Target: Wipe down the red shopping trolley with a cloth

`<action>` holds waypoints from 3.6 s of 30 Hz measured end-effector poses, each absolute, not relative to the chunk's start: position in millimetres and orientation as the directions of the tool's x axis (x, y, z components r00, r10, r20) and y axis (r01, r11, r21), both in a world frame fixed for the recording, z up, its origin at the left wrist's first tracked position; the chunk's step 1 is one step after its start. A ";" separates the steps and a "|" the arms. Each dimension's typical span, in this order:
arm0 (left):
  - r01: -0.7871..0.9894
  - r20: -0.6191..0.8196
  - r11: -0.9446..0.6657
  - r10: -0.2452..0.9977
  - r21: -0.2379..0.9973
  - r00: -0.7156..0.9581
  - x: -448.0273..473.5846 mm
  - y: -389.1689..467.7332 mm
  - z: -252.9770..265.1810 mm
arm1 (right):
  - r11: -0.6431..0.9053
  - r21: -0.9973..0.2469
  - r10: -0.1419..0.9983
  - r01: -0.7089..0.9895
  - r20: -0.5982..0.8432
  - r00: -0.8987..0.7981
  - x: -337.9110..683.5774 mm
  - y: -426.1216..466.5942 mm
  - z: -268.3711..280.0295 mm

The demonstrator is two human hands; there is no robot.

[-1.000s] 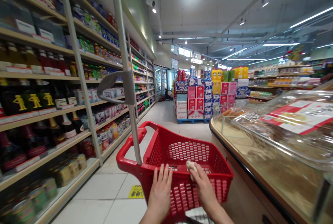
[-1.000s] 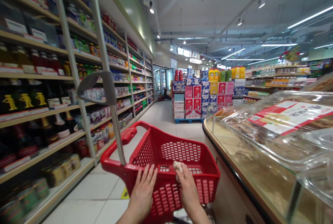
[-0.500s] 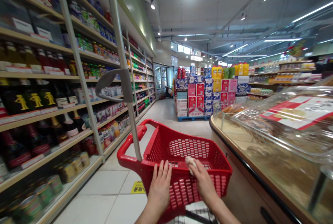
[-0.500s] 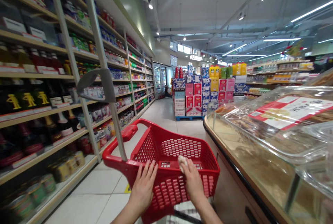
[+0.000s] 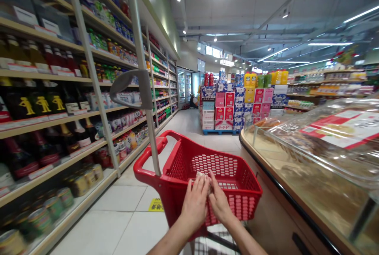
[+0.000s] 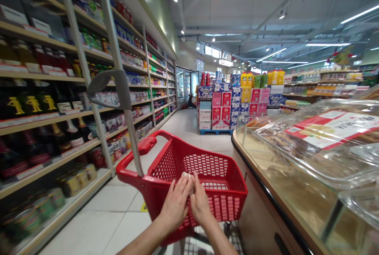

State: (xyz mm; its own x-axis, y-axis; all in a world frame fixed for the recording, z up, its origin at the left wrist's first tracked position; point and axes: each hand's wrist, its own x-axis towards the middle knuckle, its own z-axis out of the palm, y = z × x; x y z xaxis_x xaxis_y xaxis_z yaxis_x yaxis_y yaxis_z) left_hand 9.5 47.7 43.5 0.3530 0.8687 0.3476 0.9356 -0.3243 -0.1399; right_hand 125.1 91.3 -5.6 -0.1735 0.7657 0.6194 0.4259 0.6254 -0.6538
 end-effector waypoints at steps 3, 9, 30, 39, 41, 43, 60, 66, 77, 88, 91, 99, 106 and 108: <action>0.912 0.317 -0.378 0.855 -0.160 0.410 31.3 66.1 39.6 | 0.524 -0.658 0.821 0.540 0.559 -0.116 148.6 98.5 -12.3; 0.891 0.270 -0.423 0.849 -0.166 0.453 39.2 86.8 54.4 | 0.509 -0.314 0.791 0.802 0.537 -0.292 182.7 99.9 -30.9; 0.838 0.593 -0.451 0.599 -0.306 0.538 -84.7 53.4 70.2 | 0.549 -0.124 0.690 0.826 0.625 -0.365 181.8 91.5 -26.7; 0.846 0.635 -0.431 0.568 -0.314 0.524 -58.3 49.8 45.4 | 0.544 -0.141 0.672 0.827 0.664 -0.329 172.2 90.8 -28.3; 0.833 0.623 -0.454 0.563 -0.316 0.543 -57.0 53.5 47.1 | 0.562 -0.125 0.666 0.817 0.655 -0.358 176.4 91.3 -28.8; 0.869 0.665 -0.400 0.569 -0.291 0.485 -75.1 54.2 55.6 | 0.556 -0.130 0.673 0.821 0.650 -0.353 178.4 91.3 -29.6; 0.958 0.741 -0.238 0.612 -0.161 0.276 -83.2 49.6 55.8 | 0.429 -0.132 0.760 0.894 0.588 -0.277 182.3 88.5 -29.3; 0.889 0.677 -0.405 0.594 -0.216 0.435 -41.6 52.6 37.8 | 0.442 -0.138 0.772 0.886 0.562 -0.298 183.7 86.7 -24.2; 0.897 0.691 -0.389 0.590 -0.211 0.419 -46.2 54.0 35.8 | 0.427 -0.153 0.761 0.891 0.593 -0.263 182.0 88.0 -26.2; 0.919 0.720 -0.354 0.591 -0.175 0.365 -47.7 64.0 42.4 | 0.401 -0.165 0.796 0.901 0.550 -0.253 183.3 86.8 -22.9; 0.858 0.676 -0.459 0.558 -0.231 0.480 -19.8 64.3 30.3 | 0.436 -0.153 0.788 0.887 0.542 -0.294 186.4 87.6 -22.8; 0.919 0.678 -0.357 0.635 -0.169 0.372 -57.1 49.6 43.7 | 0.414 -0.153 0.797 0.897 0.536 -0.277 189.0 91.1 -25.6; 0.833 0.618 -0.494 0.582 -0.249 0.529 -11.5 63.1 26.5 | 0.456 -0.118 0.782 0.882 0.527 -0.333 191.8 89.4 -23.6; 0.852 0.626 -0.451 0.591 -0.267 0.509 -32.0 62.7 35.6 | 0.449 -0.111 0.786 0.887 0.521 -0.333 194.3 89.4 -22.5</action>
